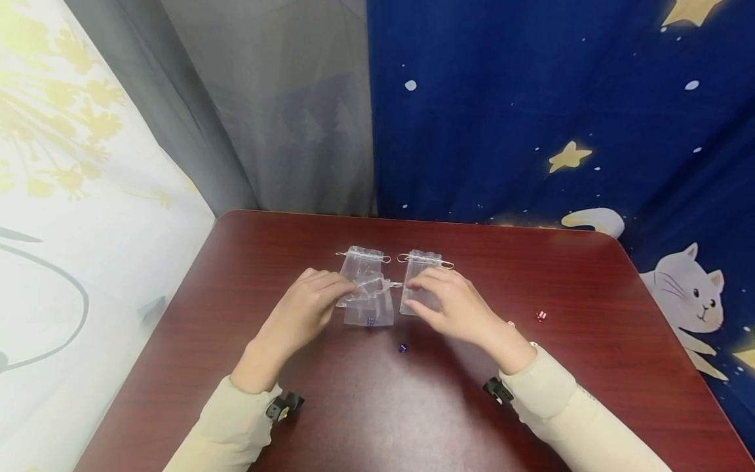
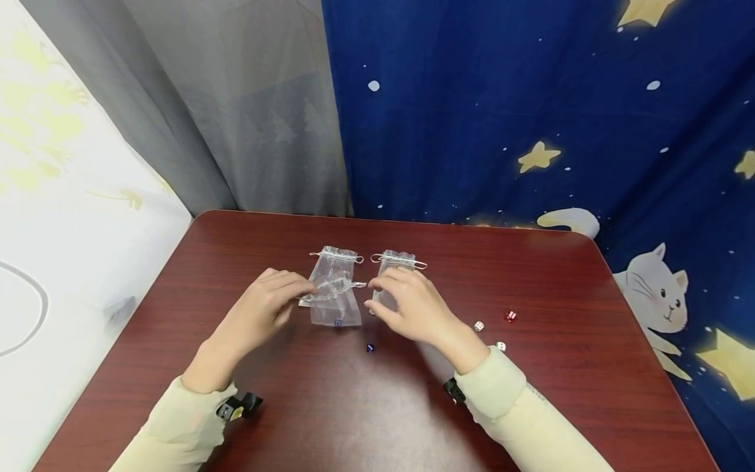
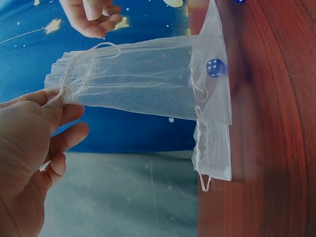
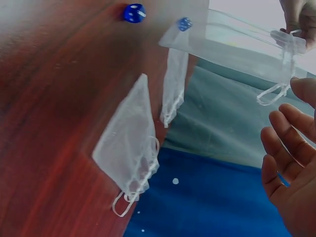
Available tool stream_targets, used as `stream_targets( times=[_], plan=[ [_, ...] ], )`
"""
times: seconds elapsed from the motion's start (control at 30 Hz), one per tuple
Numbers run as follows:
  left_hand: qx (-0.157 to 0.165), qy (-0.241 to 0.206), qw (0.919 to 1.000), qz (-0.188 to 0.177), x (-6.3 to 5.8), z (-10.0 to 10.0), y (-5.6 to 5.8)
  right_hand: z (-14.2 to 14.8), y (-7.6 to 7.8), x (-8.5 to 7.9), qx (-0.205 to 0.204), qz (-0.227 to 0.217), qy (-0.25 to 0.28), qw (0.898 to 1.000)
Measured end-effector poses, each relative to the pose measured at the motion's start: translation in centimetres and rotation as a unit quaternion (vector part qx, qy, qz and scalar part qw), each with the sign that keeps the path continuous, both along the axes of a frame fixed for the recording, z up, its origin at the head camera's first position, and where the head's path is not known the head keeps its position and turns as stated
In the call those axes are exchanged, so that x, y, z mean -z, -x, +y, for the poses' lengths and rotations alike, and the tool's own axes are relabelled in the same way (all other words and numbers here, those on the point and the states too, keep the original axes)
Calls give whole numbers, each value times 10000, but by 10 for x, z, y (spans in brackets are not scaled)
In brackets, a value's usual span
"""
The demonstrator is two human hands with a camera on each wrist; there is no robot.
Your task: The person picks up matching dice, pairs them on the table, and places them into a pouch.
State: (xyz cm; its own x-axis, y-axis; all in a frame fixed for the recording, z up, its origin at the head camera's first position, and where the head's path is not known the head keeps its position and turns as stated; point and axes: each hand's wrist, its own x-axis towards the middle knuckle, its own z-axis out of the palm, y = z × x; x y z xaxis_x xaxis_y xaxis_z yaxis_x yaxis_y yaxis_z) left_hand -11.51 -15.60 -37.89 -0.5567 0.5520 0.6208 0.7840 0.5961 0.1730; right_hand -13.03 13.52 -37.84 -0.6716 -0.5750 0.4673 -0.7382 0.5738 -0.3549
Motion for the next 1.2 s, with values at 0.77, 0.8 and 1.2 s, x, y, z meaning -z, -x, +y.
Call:
stream_targets(
  times=[0.77,0.8,1.2],
  plan=[
    [-104,-8,9999,41,4,-3,-2,2,-10,35,168,-384,-421,9982],
    [-106,-6,9999,45,5,-3,-2,2,-11,36,165,-400,-426,9982],
    [-130,-3,9999,32,5,-4,-2,1,-14,60,43,-542,-656,9964]
  ],
)
